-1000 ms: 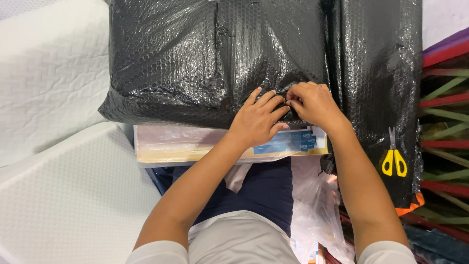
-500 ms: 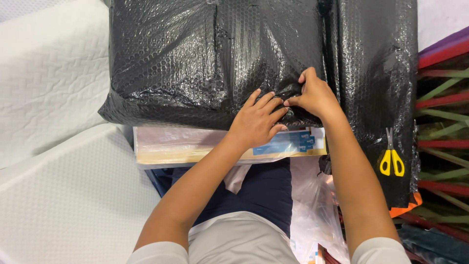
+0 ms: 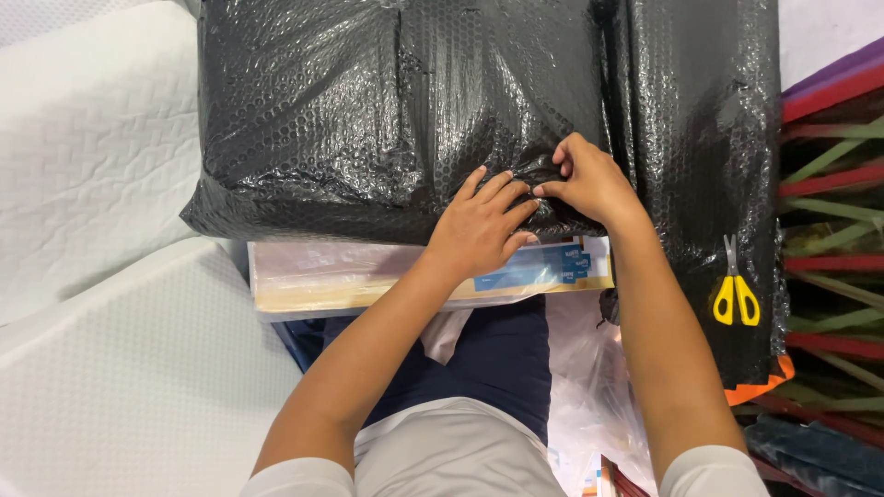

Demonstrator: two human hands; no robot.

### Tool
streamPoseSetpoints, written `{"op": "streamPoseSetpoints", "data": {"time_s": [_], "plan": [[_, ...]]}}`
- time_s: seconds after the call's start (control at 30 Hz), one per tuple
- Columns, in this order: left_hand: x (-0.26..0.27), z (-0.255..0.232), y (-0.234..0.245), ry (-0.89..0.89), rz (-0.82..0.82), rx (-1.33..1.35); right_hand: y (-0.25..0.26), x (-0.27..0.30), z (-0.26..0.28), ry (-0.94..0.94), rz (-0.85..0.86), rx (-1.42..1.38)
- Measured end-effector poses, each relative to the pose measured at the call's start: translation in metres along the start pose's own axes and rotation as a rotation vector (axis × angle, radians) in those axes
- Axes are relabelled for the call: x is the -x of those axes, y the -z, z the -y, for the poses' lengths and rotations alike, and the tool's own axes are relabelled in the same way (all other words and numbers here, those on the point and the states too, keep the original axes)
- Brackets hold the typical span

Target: Wrapping large foam pillows in black bubble wrap and securing them with tape using scissors

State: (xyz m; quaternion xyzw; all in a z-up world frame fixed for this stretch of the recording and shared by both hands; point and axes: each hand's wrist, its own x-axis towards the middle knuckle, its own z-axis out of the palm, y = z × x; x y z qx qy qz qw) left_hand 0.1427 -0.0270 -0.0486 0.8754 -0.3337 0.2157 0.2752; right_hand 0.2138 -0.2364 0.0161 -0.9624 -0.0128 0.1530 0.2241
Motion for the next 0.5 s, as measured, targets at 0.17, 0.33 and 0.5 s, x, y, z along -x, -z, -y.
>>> {"op": "streamPoseSetpoints", "data": {"time_s": [0.17,0.33,0.5], "plan": [[-0.003,-0.005,0.011,0.017,0.015,0.027,0.0,0.021,0.007,0.07,-0.09,-0.03],[-0.019,-0.006,0.041,0.068,0.228,0.114,-0.008,0.041,0.011,0.193,-0.239,-0.089],[-0.019,-0.005,0.058,0.124,0.02,0.562,-0.019,0.067,0.016,0.527,-0.673,-0.127]]}}
